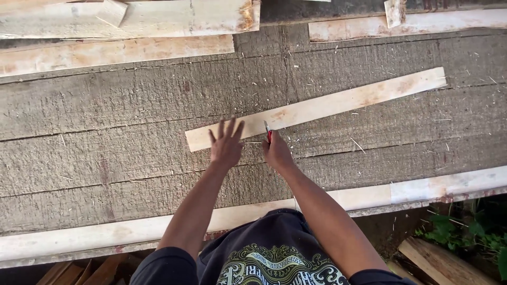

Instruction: The person uses a red utility knife to cut long wooden planks into shorter pieces on a wooden workbench. They repeatedly score the wood and snap it apart, then trim the edges. Cut pieces are placed aside on the bench.

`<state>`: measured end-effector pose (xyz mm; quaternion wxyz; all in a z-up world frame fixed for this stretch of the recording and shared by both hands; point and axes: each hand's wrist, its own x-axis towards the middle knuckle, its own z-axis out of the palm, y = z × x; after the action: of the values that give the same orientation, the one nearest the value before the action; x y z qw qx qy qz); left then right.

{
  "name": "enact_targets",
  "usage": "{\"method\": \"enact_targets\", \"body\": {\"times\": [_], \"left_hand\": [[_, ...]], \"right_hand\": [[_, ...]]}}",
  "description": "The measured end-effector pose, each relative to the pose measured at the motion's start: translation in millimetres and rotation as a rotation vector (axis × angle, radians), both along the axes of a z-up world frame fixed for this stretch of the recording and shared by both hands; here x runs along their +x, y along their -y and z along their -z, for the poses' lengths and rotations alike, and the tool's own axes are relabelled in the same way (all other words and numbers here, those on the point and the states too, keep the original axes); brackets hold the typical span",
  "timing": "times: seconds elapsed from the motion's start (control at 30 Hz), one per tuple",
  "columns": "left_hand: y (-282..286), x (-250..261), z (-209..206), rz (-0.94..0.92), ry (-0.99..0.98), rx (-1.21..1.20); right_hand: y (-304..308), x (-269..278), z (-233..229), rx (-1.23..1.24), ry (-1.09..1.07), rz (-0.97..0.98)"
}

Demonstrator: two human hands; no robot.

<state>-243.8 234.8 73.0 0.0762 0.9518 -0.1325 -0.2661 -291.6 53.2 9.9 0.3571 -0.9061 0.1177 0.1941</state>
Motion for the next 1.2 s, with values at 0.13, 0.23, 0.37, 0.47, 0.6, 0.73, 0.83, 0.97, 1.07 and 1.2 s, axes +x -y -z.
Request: {"method": "enact_targets", "body": {"times": [0.13,0.23,0.37,0.47,0.6,0.73,0.83,0.97,1.07,1.2], "left_hand": [[21.7,11.9,40.1,0.036,0.053,0.041],[28.9,23.3,61.6,0.022,0.050,0.061],[32.5,28.1,75.8,0.058,0.031,0.053],[32.6,28.4,87.9,0.049,0.010,0.052],[32.4,29.0,80.3,0.045,0.002,0.046],[31.7,30.9,84.6,0.054,-0.006,0.038],[33.2,33.6,83.5,0.049,-0.022,0.038],[31.3,31.6,87.4,0.064,-0.029,0.047],[32.3,33.1,86.9,0.073,-0.025,0.058],[33.5,34.2,75.3,0.063,-0.041,0.050]], "right_hand": [[-1.0,23.6,20.4,-0.026,0.034,-0.016],[-4.5,34.0,24.5,-0.013,-0.009,0.003],[-5.1,40.5,28.3,-0.066,-0.015,-0.061],[-7.3,42.8,25.8,-0.068,-0.013,-0.076],[-11.1,43.7,26.0,-0.135,-0.005,-0.131],[-12.2,43.0,26.2,-0.132,0.008,-0.134],[-14.0,42.1,24.0,-0.092,0.010,-0.128],[-15.4,39.3,43.4,-0.110,0.066,-0.098],[-15.6,41.4,40.6,-0.104,0.077,-0.097],[-15.5,43.1,30.5,-0.097,0.059,-0.090]]}}
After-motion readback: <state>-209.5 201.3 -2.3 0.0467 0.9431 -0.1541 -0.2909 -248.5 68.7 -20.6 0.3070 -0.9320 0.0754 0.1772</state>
